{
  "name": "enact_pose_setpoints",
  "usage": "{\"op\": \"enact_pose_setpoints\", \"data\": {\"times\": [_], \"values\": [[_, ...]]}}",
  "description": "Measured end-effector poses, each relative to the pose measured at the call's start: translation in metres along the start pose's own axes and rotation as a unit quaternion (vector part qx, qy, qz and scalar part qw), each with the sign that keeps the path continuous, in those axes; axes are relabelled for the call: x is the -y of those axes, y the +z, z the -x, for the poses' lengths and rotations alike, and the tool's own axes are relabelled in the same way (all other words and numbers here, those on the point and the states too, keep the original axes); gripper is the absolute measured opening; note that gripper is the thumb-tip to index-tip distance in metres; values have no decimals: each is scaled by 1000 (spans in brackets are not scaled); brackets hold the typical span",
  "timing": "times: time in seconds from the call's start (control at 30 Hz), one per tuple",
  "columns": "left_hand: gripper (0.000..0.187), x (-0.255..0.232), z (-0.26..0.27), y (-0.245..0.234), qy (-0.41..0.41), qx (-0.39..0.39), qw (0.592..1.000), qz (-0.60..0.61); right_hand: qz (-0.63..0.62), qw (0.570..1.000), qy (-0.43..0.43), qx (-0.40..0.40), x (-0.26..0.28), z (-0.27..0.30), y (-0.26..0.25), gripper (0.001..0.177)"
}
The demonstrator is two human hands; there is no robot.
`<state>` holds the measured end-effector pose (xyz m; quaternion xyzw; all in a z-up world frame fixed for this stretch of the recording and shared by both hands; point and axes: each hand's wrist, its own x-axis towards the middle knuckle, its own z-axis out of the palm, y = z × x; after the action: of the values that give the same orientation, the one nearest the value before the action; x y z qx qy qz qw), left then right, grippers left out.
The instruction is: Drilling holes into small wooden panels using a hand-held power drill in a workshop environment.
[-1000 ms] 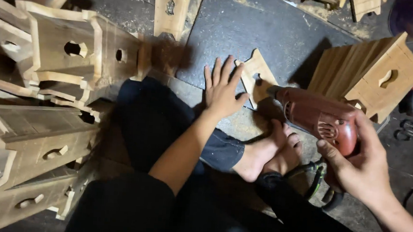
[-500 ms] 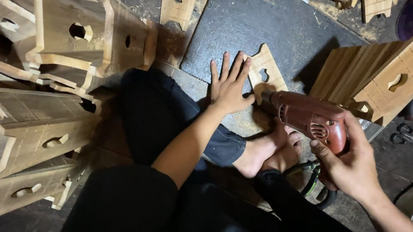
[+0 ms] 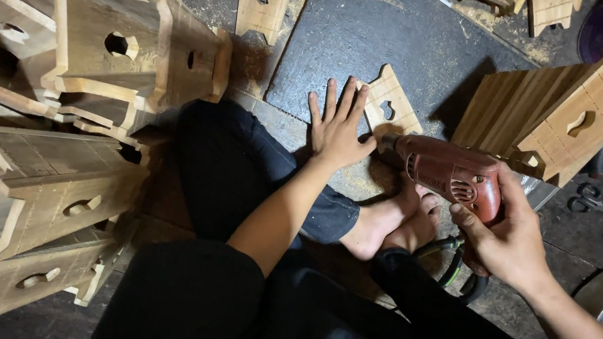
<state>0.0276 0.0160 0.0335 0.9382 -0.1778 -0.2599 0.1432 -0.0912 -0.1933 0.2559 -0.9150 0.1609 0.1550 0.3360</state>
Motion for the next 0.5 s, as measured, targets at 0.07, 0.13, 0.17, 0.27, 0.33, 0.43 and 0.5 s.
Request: {"op": "enact_pose_setpoints", "data": {"times": [0.07, 0.13, 0.17, 0.27, 0.33, 0.43, 0.5], "values": [[112, 0, -2, 6, -7, -21, 1000, -4, -3, 1000, 0, 4, 0, 0, 0, 84], [113, -2, -2, 4, -9, -14, 1000, 1, -7, 1000, -1, 8, 5, -1, 0, 85], [113, -2, -2, 3, -12, -9, 1000, 5, -11, 1000, -4, 11, 7, -2, -1, 85], [114, 0, -4, 8, -6, -16, 1000, -2, -3, 1000, -15, 20, 8, -3, -2, 87], [114, 0, -3, 5, -6, -8, 1000, 0, -8, 999, -11, 29, 12, -4, -3, 87], [117, 1, -2, 3, 0, -1, 1000, 4, 1, 999, -5, 52, 21, -6, -5, 85], [121, 1, -2, 4, 6, -4, 1000, 6, 15, 998, -4, 68, 33, -7, -5, 84]]}}
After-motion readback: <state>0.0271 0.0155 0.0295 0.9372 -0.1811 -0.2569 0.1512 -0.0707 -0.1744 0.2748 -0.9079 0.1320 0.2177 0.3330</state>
